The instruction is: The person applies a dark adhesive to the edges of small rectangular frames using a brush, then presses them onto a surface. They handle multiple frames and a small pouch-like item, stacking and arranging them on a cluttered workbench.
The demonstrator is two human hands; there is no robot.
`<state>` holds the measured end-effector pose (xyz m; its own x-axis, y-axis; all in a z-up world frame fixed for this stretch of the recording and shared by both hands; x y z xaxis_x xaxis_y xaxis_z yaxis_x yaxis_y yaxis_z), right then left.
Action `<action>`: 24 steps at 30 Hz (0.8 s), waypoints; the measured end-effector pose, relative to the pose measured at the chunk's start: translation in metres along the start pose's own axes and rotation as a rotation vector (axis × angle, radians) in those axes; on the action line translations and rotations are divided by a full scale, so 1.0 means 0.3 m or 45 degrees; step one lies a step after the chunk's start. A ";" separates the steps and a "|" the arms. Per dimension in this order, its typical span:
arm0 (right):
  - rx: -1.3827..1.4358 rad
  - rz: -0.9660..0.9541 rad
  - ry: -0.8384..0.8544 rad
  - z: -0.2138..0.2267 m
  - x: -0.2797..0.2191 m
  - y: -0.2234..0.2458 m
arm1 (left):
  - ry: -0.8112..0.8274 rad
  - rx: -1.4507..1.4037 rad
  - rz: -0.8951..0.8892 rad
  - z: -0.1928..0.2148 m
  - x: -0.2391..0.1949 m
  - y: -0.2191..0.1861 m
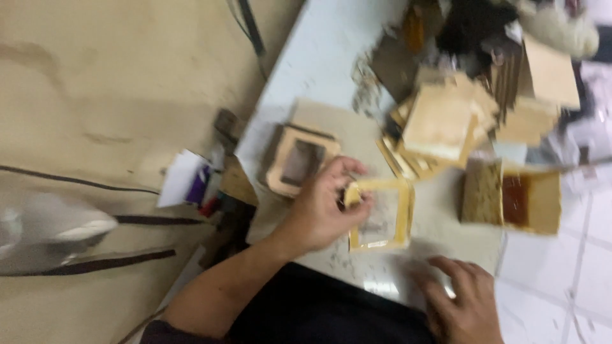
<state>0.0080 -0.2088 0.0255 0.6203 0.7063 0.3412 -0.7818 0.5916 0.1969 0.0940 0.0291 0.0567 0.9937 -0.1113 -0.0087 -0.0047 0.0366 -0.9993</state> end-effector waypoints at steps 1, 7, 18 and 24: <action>-0.005 0.033 -0.025 0.013 0.032 0.023 | -0.024 0.018 -0.028 0.082 0.041 -0.048; 0.316 -0.453 -0.055 -0.046 0.112 -0.074 | -0.542 0.045 -0.067 0.532 0.218 -0.194; 0.234 -0.550 0.041 -0.122 0.106 -0.117 | -0.868 0.082 0.275 0.764 0.499 0.240; 0.199 -0.451 0.006 -0.106 0.117 -0.098 | -0.684 1.200 0.021 0.730 0.446 0.014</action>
<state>0.0547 -0.1889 0.0026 0.8536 0.4710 0.2226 -0.5191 0.7329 0.4398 0.2514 0.2317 0.0592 0.9144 0.3369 0.2243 -0.1585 0.8080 -0.5674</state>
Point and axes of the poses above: each hand's wrist, its own x-axis towards the middle knuckle, its own z-axis out of the back of the hand, y = z × x, the point moved 10 cm from there along x, towards the middle knuckle, and after that the axes turned 6 degrees about y, right-handed, at the moved point
